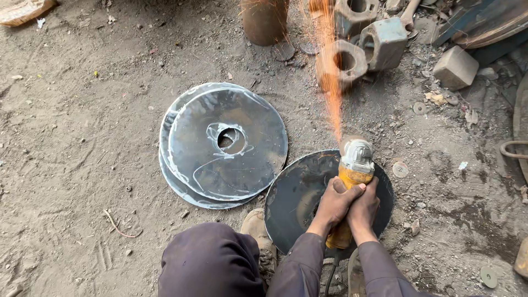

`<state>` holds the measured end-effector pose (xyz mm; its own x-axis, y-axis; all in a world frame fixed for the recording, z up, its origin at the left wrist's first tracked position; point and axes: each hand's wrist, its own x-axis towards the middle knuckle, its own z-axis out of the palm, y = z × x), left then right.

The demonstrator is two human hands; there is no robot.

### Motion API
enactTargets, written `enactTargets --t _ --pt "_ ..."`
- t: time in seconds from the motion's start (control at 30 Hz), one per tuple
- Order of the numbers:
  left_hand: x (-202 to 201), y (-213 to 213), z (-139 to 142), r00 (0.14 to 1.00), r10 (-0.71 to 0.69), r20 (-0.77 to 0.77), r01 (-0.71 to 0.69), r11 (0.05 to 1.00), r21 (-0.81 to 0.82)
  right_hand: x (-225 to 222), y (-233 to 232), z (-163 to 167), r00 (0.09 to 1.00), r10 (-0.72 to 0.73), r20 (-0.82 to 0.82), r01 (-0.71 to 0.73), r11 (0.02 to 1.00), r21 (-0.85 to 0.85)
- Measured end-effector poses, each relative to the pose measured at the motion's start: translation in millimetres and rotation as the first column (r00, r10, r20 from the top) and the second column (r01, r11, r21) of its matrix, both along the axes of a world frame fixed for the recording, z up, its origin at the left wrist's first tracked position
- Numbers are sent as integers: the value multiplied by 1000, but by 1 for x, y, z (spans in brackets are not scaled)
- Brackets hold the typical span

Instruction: The person uses an angle grinder to cut and smooth a circular metal disc on the ground. They repeatedly grind the disc's surface and edges, then briefly lift and reposition it before continuing.

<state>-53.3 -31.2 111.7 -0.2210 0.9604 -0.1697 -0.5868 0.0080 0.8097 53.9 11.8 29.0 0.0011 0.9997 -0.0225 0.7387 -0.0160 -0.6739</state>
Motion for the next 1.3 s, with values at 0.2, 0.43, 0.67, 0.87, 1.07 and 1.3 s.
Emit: enactTargets --t 0.2,0.43,0.67,0.87,1.07,1.3 --pt "3 -5 3 997 63 -46 -69 989 -131 2 -3 1 1000 -24 0 24 996 -84" --pt "-1 -8 14 998 65 -21 -67 994 -86 -3 -2 8 999 35 27 -33 997 -72" --pt "1 -14 15 986 166 -30 -169 972 -162 -7 -4 11 990 118 79 -111 990 -82" --pt "0 -15 13 988 130 -78 -143 971 -190 -8 -7 4 998 37 45 -30 989 -141" --pt "-6 -11 8 998 19 53 -14 996 -89 -14 -14 -2 992 -129 7 128 977 -172" --pt "-1 -15 3 996 33 -80 -50 974 -222 -7 -12 8 972 -177 -155 125 946 -298"
